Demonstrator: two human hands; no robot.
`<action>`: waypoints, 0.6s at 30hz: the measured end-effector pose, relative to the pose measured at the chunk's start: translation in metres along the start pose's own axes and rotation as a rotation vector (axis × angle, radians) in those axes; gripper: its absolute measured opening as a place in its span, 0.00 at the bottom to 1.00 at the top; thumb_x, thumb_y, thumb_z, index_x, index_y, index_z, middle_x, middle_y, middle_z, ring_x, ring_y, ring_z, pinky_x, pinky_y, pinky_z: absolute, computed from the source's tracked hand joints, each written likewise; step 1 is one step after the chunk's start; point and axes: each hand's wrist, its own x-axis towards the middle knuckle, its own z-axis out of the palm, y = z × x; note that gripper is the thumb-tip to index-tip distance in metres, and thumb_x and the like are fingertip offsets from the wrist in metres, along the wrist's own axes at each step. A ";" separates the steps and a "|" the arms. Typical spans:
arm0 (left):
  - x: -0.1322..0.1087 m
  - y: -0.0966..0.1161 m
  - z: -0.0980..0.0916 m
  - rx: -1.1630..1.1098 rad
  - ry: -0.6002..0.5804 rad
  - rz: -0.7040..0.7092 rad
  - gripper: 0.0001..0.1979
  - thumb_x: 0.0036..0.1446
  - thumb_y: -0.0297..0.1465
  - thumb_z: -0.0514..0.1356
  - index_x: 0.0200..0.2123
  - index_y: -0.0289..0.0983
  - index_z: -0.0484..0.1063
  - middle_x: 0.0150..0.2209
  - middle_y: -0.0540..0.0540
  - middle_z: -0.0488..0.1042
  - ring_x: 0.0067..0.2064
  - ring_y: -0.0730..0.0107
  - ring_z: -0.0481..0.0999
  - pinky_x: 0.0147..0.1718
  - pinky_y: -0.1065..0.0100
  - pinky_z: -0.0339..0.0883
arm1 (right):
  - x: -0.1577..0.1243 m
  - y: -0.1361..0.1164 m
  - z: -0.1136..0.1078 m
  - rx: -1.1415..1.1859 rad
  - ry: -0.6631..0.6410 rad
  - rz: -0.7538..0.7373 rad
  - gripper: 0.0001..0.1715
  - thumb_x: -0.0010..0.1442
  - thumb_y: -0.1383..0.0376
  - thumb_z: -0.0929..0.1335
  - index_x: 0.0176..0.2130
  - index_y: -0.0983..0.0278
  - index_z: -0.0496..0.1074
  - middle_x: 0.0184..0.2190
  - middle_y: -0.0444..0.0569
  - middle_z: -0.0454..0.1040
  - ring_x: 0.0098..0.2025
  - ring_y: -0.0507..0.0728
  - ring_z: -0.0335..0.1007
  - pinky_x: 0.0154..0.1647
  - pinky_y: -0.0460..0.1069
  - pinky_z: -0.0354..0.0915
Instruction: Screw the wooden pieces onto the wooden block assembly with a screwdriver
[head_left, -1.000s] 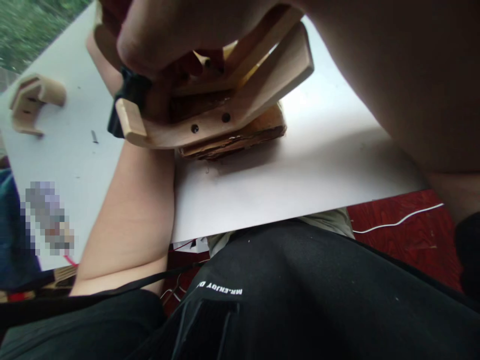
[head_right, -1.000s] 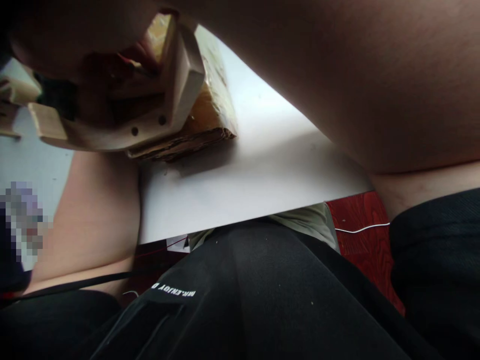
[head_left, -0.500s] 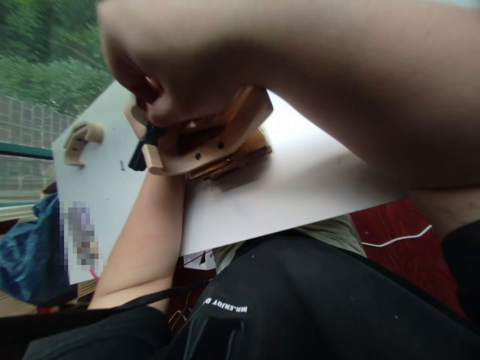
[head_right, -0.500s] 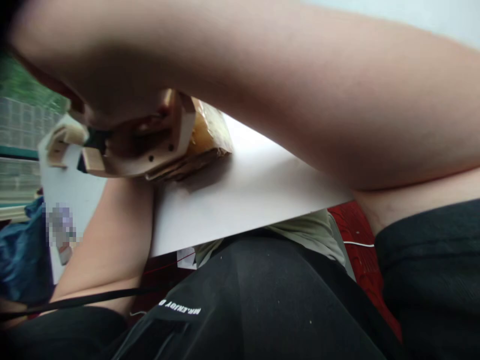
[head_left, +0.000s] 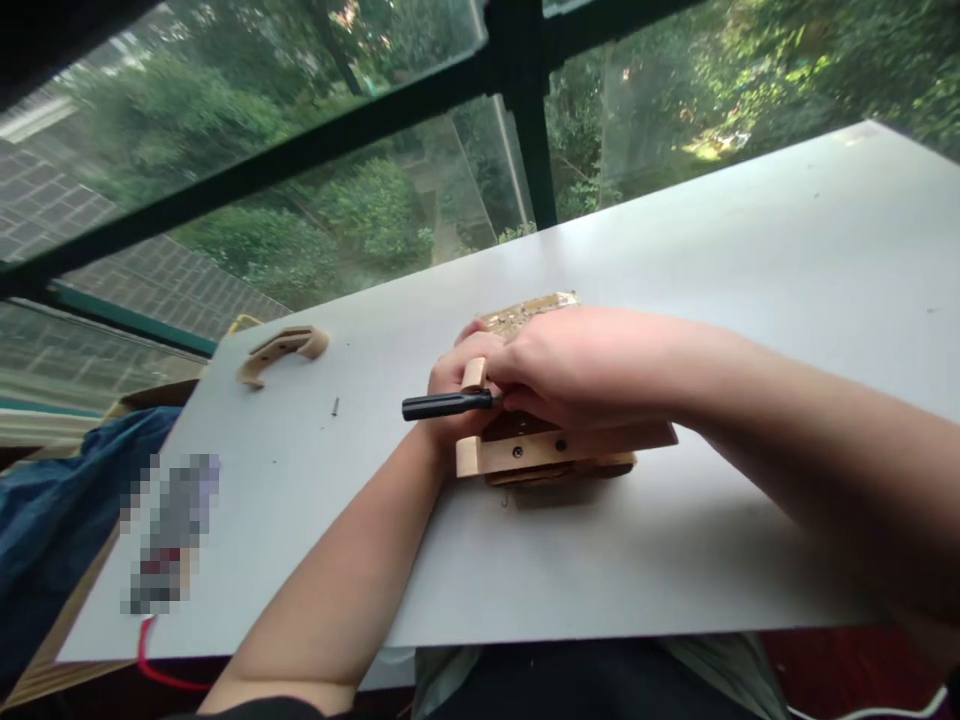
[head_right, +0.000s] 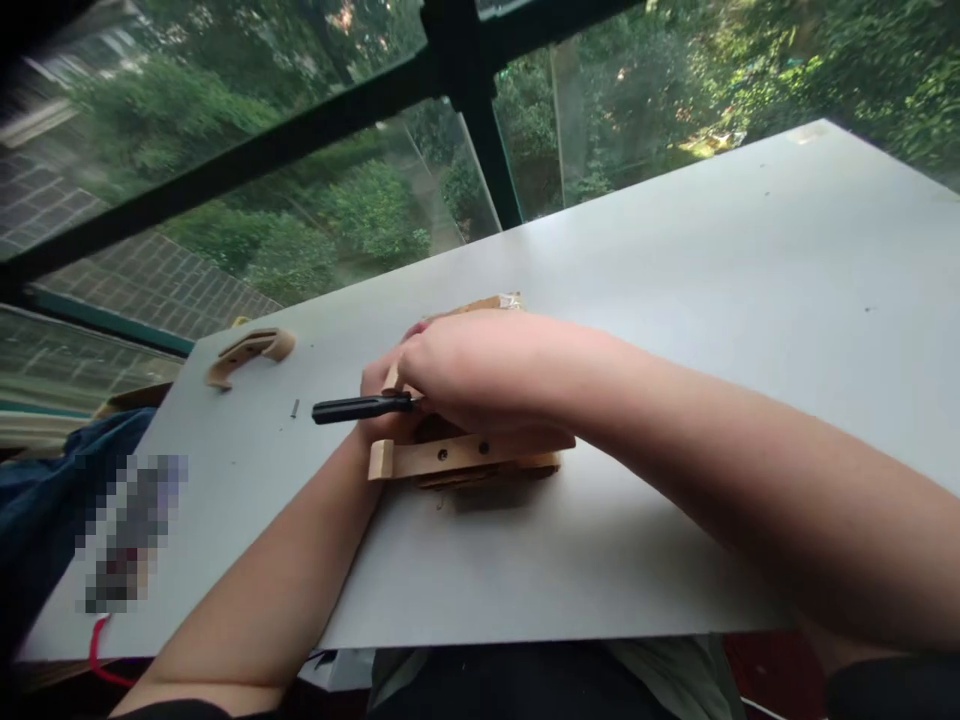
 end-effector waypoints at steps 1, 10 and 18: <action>0.001 0.002 0.001 -0.034 0.009 0.026 0.36 0.57 0.67 0.63 0.35 0.36 0.80 0.39 0.48 0.85 0.45 0.74 0.82 0.81 0.62 0.66 | -0.002 0.001 0.000 -0.005 -0.001 0.004 0.18 0.72 0.64 0.64 0.49 0.62 0.83 0.42 0.48 0.83 0.31 0.46 0.58 0.35 0.46 0.49; 0.009 0.012 0.008 -0.157 0.002 0.055 0.28 0.63 0.58 0.62 0.32 0.37 0.80 0.36 0.47 0.84 0.43 0.73 0.82 0.65 0.58 0.76 | -0.016 0.007 -0.017 0.009 0.145 -0.076 0.17 0.71 0.59 0.63 0.39 0.68 0.76 0.31 0.47 0.75 0.28 0.44 0.55 0.33 0.45 0.49; 0.008 0.027 0.008 -0.257 0.010 -0.084 0.15 0.60 0.42 0.67 0.30 0.35 0.78 0.38 0.48 0.87 0.47 0.71 0.86 0.87 0.50 0.58 | -0.031 0.008 -0.031 -0.075 0.277 -0.029 0.21 0.70 0.54 0.64 0.41 0.68 0.76 0.28 0.46 0.71 0.29 0.44 0.56 0.34 0.46 0.51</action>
